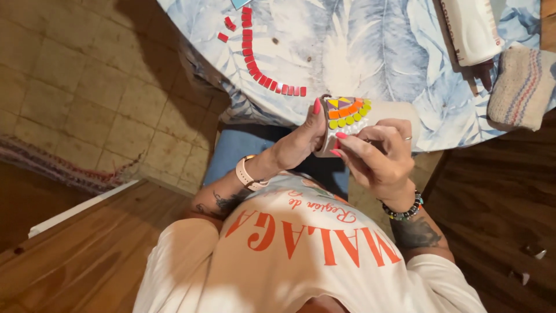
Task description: Decorating a white mug by gluing small colorful mosaic pieces onto its surface to create a pattern
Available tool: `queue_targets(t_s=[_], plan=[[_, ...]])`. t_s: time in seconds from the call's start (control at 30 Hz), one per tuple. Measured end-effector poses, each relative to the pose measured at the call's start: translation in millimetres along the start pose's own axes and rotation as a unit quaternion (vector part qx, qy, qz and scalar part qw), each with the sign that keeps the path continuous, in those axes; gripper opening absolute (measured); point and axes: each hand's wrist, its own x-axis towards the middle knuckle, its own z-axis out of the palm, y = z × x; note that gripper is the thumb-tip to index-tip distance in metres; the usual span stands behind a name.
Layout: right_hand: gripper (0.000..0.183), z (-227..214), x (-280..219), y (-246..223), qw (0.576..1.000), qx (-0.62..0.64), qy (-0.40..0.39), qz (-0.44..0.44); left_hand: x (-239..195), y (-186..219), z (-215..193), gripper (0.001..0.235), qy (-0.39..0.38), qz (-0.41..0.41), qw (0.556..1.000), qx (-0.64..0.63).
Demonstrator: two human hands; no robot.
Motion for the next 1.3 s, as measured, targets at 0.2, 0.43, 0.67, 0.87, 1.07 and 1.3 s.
queue_targets(t_s=[0.2,0.43,0.67,0.87,1.07,1.3], plan=[[0.014,5,8,-4,1.000,0.004,0.001,0.002,-2,0,0,0.064,0.000,0.000,1.000,-0.009],[0.018,8,-6,3,0.999,0.037,0.014,-0.007,0,11,2,0.060,0.001,-0.007,0.999,0.034],[0.010,12,-3,4,0.999,0.046,0.015,-0.025,-3,19,7,0.057,0.036,-0.022,0.998,0.045],[0.011,14,-1,3,0.999,0.040,0.020,-0.024,-4,25,9,0.055,0.036,-0.020,0.997,0.058],[0.010,16,-1,2,0.999,0.034,0.029,-0.025,-5,29,9,0.053,0.035,-0.019,0.996,0.074],[0.010,17,-1,2,0.999,0.030,0.032,-0.024,-5,30,8,0.052,0.029,-0.018,0.995,0.091]])
